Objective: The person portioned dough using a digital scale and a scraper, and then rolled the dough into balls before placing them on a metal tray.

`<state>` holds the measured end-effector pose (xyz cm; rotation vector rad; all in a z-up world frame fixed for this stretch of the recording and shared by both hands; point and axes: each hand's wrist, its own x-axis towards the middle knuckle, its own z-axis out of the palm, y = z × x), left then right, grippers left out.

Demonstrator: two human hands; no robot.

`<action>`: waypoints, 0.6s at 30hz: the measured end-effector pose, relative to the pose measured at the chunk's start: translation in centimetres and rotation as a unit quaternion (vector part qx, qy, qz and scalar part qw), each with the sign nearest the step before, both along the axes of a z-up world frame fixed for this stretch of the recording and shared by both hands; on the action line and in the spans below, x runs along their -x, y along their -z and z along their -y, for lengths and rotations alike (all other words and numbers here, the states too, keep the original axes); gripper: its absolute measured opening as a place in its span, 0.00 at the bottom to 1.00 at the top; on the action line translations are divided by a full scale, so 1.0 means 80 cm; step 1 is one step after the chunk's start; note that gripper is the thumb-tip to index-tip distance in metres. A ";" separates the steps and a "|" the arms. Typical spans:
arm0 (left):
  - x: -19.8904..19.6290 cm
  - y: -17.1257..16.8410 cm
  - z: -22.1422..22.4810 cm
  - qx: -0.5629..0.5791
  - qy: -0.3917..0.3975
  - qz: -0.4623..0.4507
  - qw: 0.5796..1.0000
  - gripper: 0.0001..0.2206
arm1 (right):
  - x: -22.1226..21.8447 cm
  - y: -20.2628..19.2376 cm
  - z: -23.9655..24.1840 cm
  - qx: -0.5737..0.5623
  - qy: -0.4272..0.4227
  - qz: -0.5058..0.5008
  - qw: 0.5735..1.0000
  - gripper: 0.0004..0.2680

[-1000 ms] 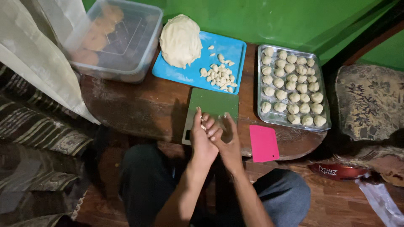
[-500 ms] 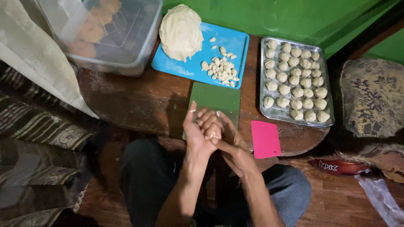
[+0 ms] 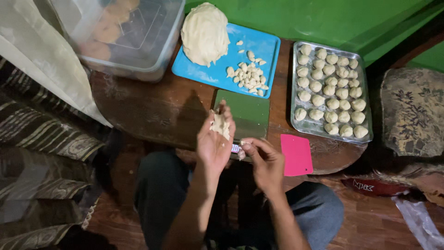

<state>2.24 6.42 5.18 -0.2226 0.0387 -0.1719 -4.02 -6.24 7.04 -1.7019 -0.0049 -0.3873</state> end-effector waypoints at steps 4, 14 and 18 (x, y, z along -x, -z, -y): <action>0.003 0.013 0.008 -0.132 -0.015 -0.048 0.990 0.22 | 0.003 -0.022 -0.012 0.135 -0.019 0.120 0.983 0.07; 0.059 -0.015 0.022 -0.393 -0.040 0.009 0.919 0.20 | -0.009 0.019 0.003 0.172 0.019 0.162 0.972 0.14; 0.060 -0.002 0.017 -0.506 -0.060 -0.023 0.860 0.19 | -0.003 0.026 0.014 0.228 0.014 0.192 0.954 0.15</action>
